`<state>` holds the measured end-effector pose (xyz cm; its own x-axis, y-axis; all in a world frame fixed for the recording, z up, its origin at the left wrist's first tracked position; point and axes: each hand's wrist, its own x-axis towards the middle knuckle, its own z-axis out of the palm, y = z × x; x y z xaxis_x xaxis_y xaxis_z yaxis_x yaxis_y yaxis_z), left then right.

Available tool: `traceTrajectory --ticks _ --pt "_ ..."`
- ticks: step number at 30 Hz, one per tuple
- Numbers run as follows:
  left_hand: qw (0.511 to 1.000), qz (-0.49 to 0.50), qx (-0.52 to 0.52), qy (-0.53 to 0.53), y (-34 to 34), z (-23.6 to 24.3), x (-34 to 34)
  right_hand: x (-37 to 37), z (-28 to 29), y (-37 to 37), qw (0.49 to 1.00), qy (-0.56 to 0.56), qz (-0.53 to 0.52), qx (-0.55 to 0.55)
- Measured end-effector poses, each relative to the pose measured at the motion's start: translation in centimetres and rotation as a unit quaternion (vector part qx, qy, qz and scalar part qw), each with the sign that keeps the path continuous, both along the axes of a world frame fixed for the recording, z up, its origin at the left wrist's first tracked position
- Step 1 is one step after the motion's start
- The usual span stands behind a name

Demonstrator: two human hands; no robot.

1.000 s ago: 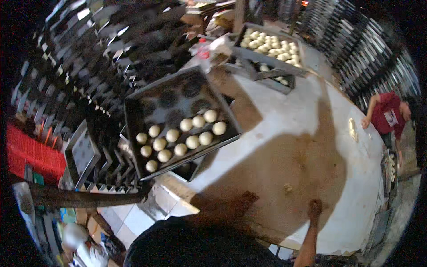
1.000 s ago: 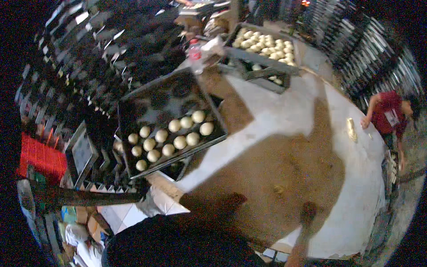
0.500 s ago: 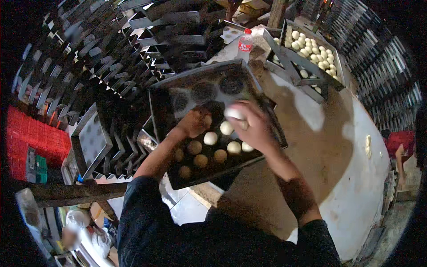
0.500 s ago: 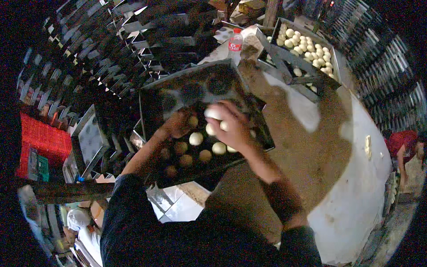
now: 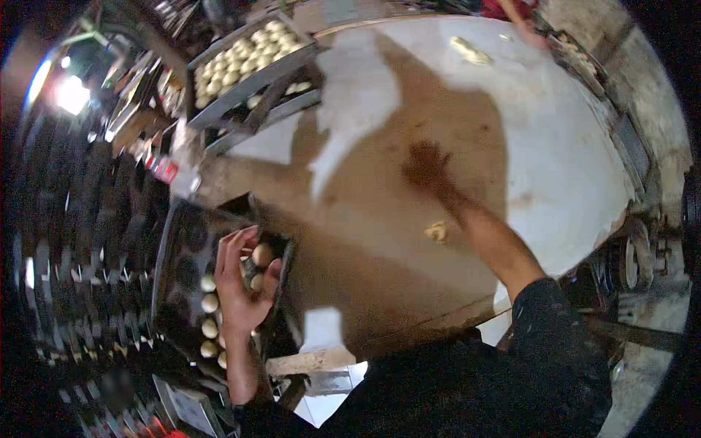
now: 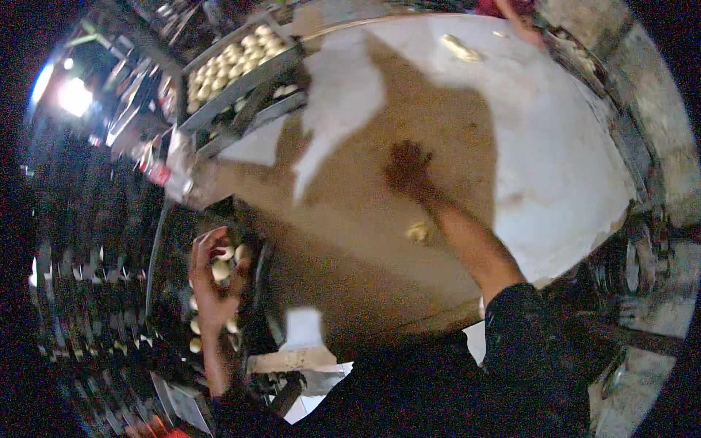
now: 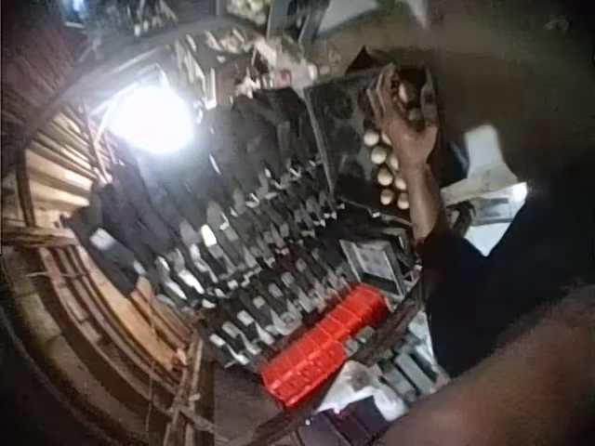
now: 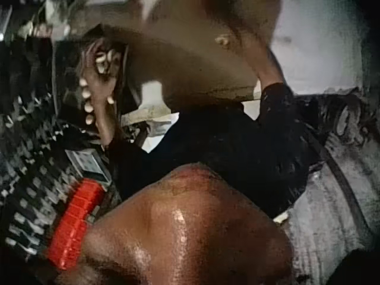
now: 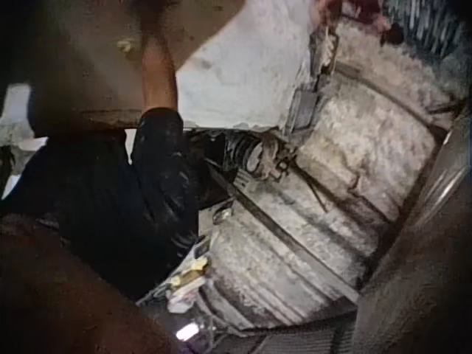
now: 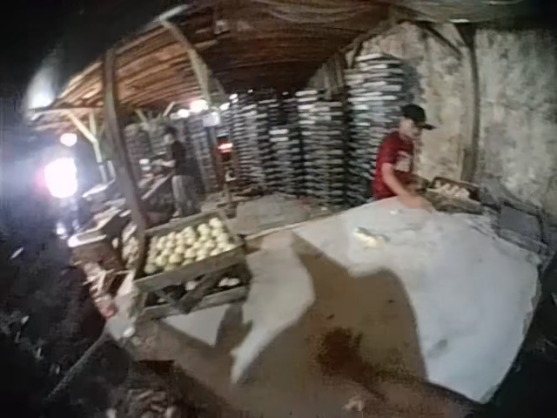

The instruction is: The person prepares dough by dampening it with water from a bottle, then shapes it by hand into balls and braids, placing the finished pieces onto a tray.

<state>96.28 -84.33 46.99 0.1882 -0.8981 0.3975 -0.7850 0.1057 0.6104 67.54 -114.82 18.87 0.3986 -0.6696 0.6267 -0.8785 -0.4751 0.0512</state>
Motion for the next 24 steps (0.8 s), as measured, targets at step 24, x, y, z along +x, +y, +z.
traceTrajectory --ticks 24 --pt "0.959 0.124 0.246 0.062 -77.9 -26.5 -42.0 -39.4 1.5 -2.4 0.883 -0.291 -0.131 0.343"
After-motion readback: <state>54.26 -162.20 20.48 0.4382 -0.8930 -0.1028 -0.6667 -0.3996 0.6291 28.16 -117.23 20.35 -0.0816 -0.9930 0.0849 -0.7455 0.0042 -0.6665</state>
